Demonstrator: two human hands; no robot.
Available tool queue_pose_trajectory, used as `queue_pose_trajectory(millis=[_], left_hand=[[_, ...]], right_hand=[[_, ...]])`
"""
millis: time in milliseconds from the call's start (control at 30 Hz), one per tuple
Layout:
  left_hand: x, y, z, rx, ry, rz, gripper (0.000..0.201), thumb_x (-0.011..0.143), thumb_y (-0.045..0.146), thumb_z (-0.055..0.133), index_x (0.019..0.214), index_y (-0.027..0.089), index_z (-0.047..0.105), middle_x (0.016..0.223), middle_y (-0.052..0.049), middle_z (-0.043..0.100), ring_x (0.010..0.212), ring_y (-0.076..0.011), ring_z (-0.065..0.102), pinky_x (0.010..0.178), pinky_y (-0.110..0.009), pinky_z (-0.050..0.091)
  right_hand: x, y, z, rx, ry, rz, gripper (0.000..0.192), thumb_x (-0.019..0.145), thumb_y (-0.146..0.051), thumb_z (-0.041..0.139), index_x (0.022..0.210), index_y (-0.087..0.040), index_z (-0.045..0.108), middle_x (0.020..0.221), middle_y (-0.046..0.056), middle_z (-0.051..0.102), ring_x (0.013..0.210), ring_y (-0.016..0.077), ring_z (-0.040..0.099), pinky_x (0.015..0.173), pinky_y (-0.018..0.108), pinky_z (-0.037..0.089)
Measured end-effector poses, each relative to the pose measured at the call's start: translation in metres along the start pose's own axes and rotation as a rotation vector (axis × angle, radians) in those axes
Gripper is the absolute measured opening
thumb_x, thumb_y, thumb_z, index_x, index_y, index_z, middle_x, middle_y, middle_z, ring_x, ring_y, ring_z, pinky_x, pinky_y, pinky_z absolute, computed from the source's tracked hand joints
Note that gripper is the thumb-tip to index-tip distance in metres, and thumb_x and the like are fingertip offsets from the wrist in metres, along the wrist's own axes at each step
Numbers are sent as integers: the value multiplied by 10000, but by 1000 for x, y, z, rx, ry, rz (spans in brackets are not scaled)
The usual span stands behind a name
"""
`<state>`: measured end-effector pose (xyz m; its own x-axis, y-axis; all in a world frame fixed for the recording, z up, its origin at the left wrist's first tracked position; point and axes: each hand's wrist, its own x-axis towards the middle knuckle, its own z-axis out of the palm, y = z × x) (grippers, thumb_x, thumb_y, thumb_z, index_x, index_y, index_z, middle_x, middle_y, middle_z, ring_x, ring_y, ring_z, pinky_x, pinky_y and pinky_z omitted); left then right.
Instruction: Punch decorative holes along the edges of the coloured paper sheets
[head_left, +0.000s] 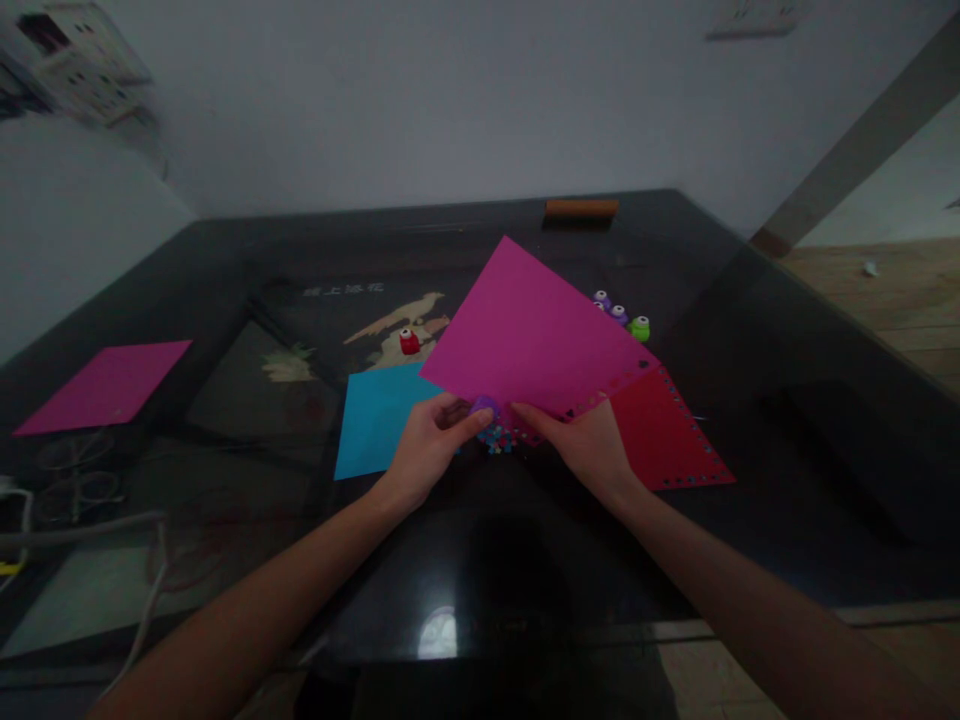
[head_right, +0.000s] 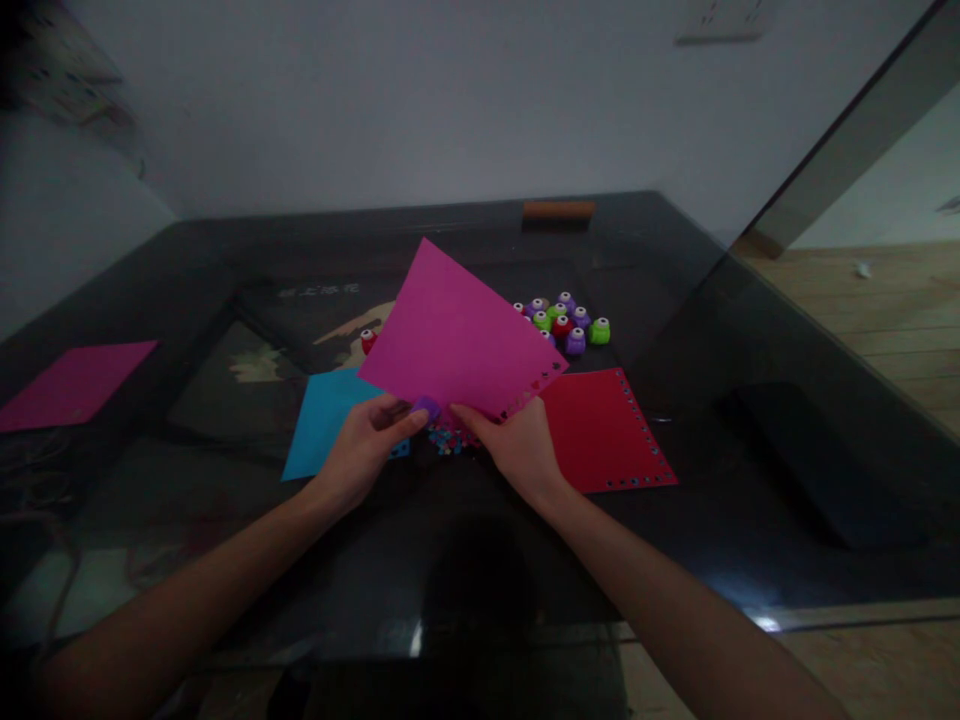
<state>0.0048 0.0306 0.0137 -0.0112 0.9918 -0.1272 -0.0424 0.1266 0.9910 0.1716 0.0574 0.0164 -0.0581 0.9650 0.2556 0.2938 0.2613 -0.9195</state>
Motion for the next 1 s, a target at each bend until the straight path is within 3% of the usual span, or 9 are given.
queue_pose_trajectory(millis=[500,1000], left_hand=[[2,-4,0,-2,-21,-17,243,711,335,687,854,142,651,908,-73,712,872,-205,641,794,-339,476],[1,1,-3,23,-95,-64,327,688,359,713,949,171,658,1016,-76,698,976,-233,624,900,-389,450]], right_hand=[[2,0,0,-33,0,8,316,679,-290,683,979,-193,658,964,79,699,956,254,641,901,442,479],[3,2,-2,20,54,18,383,663,-297,700,1028,-204,636,938,66,702,978,264,630,892,437,485]])
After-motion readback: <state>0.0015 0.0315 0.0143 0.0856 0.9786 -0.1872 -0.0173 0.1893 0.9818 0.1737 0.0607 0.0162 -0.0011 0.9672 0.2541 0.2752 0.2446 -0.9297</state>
